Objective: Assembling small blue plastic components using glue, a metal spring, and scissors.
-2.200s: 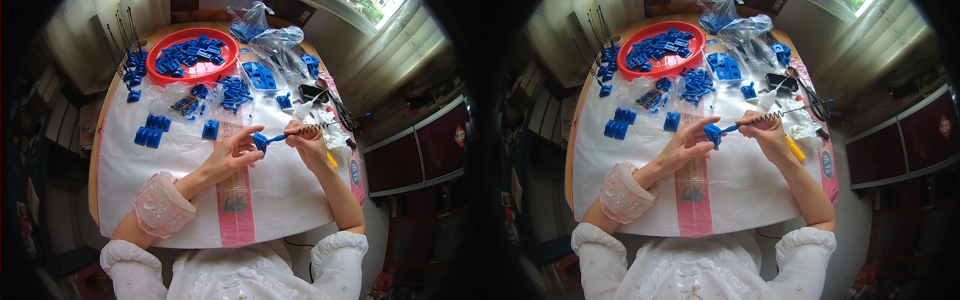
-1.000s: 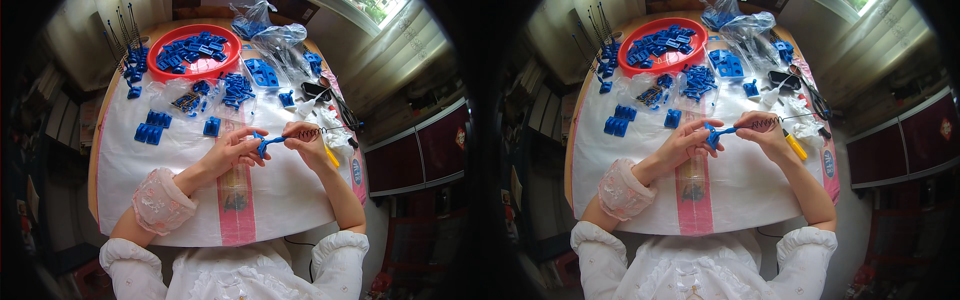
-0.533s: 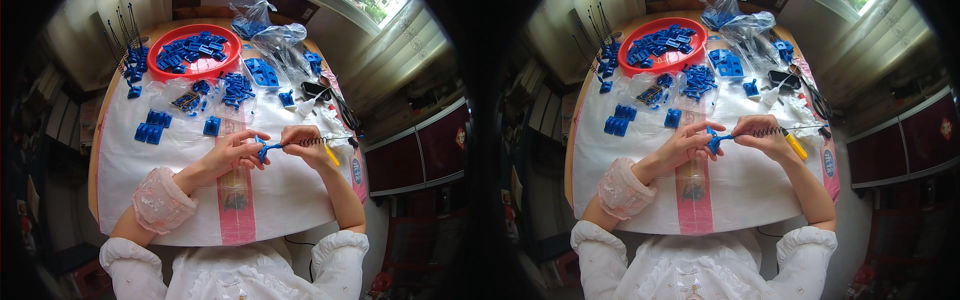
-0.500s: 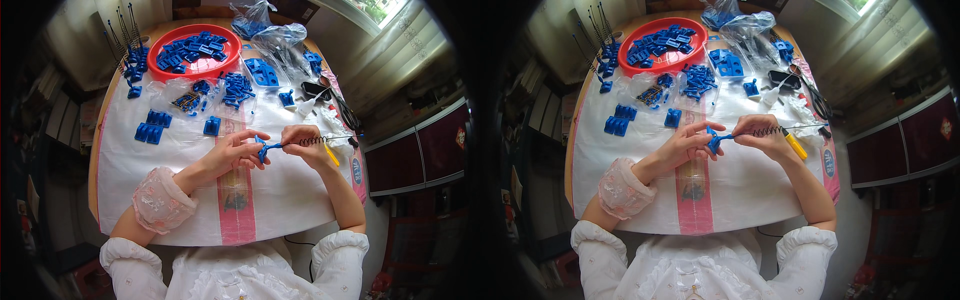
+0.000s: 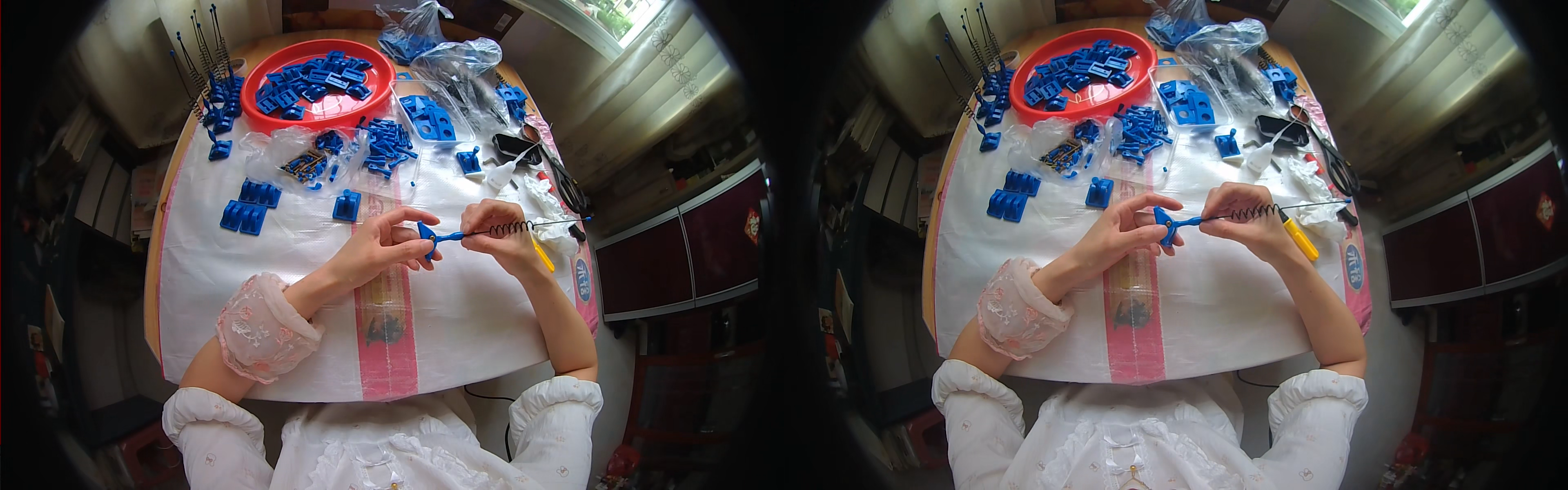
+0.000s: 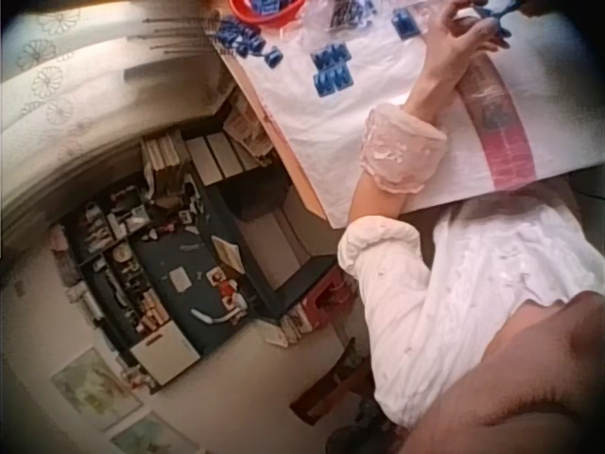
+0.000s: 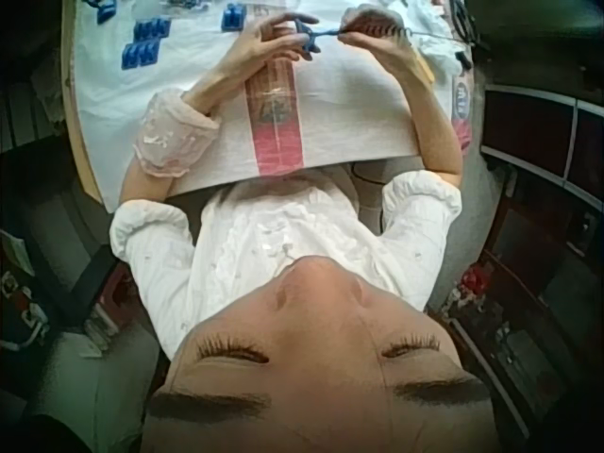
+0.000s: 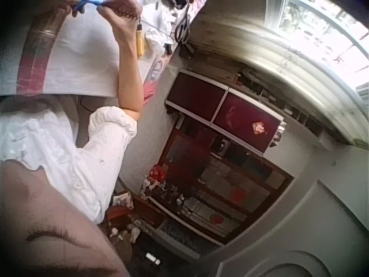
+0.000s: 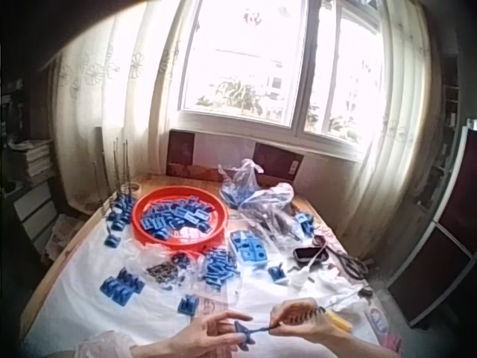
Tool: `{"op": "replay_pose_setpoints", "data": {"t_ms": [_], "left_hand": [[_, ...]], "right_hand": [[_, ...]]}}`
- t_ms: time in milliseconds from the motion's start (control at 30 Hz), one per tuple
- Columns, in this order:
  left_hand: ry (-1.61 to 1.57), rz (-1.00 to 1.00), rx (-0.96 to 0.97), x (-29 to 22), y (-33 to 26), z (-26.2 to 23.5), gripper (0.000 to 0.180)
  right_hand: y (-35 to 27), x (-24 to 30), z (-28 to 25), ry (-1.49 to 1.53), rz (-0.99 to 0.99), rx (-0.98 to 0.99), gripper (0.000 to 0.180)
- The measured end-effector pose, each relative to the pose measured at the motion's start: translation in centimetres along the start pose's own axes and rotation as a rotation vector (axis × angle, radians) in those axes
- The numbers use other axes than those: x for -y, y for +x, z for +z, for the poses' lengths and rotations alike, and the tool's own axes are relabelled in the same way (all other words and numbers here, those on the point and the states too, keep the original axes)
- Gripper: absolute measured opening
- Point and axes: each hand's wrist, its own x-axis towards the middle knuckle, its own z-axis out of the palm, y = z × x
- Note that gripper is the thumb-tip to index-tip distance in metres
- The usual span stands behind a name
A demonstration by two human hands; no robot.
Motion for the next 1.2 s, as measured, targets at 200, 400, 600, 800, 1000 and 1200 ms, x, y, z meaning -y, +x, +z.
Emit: {"op": "replay_pose_setpoints", "data": {"t_ms": [200,400,600,800,1000,1200], "left_hand": [[0.031,0.037,0.005,0.2,0.0,0.0,0.052],[0.035,0.107,-0.005,0.7,0.4,-0.2,0.050],[0.063,0.145,-0.055,0.8,0.4,0.0,0.053],[0.095,0.239,-0.095,1.0,0.5,0.1,0.050],[0.184,0.337,-0.119,0.9,0.6,0.1,0.047],[0.251,0.414,-0.179,1.0,0.6,-0.1,0.047]], "right_hand": [[0.1,0.4,0.0,0.011,-0.050,0.057,0.020],[0.1,0.2,-0.1,0.013,-0.065,0.077,0.021],[0.0,-0.5,-0.6,0.047,-0.047,0.075,0.026],[0.0,-0.6,-1.0,0.084,-0.025,0.109,0.028],[0.0,-0.6,-0.9,0.080,-0.027,0.093,0.026],[0.0,-0.7,-0.7,0.074,-0.023,0.073,0.024]]}}
